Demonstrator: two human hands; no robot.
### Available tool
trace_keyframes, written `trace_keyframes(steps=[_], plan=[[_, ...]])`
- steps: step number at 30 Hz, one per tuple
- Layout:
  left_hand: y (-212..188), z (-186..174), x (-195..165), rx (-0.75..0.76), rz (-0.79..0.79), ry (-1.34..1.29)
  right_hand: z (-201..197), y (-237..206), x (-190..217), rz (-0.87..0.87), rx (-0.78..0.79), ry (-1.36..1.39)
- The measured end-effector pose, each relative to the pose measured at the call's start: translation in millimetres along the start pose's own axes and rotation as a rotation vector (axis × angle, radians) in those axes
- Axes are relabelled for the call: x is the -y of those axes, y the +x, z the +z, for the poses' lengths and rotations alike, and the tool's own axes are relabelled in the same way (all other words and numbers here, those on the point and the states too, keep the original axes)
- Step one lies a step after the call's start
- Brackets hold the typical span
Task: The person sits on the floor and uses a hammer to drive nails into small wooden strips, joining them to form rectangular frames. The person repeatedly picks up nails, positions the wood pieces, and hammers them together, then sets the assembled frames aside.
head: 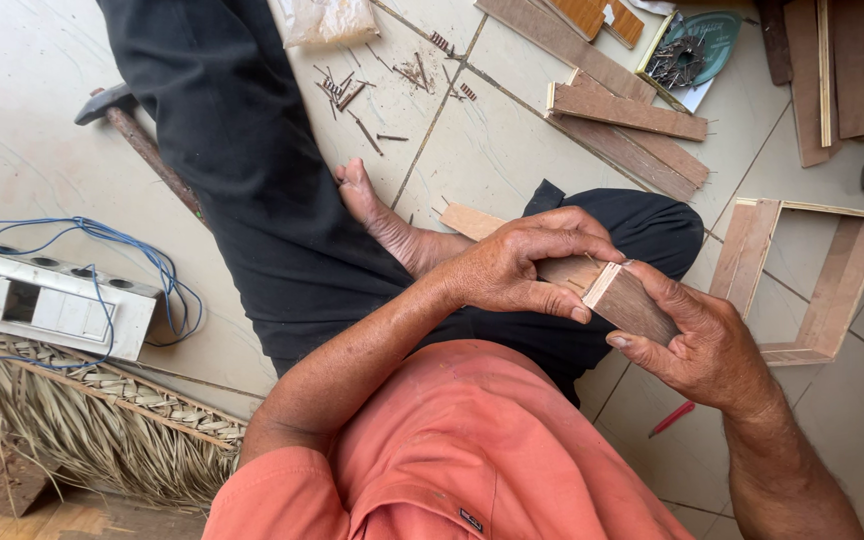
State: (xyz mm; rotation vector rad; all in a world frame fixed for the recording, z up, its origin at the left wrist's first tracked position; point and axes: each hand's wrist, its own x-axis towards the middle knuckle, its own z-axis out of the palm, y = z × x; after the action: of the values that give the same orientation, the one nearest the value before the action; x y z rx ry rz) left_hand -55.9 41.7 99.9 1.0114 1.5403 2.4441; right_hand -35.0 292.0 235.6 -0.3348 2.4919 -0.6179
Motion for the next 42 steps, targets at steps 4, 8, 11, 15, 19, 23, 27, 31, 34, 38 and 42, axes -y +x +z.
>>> trace_keyframes(steps=[4, 8, 11, 15, 19, 23, 27, 31, 34, 38, 42], plan=[[-3, 2, 5, -0.016, 0.011, 0.008, 2, -1, 2, -0.032, -0.021, -0.005], [-5, 2, 6, -0.024, 0.013, -0.009, 5, -1, 3, -0.186, -0.084, -0.032], [-5, 1, 5, -0.023, 0.013, 0.0, 8, -2, 3, -0.166, -0.091, -0.031], [-5, 0, 5, -0.019, 0.004, -0.003, 8, -2, 1, -0.14, -0.084, -0.034], [-4, -1, 6, -0.008, 0.007, -0.003, 7, -2, 1, -0.172, -0.089, -0.049], [-4, -1, 6, -0.018, 0.006, -0.01, 7, -1, 2, -0.163, -0.082, -0.023], [-4, 0, 4, -0.021, 0.007, -0.032, 7, 0, 3, -0.141, -0.066, -0.004], [-4, -1, 3, -0.014, -0.024, -0.023, 6, -1, 4, -0.064, -0.053, 0.027], [-6, -3, 2, -0.003, -0.005, -0.015, 5, 1, 5, 0.026, -0.013, -0.011], [-6, -8, -2, -0.022, -0.055, 0.032, -1, 1, 4, -0.198, -0.102, 0.0], [5, -13, -17, -0.211, -0.008, -0.076, -24, -2, -9, -0.28, -0.294, 0.242]])
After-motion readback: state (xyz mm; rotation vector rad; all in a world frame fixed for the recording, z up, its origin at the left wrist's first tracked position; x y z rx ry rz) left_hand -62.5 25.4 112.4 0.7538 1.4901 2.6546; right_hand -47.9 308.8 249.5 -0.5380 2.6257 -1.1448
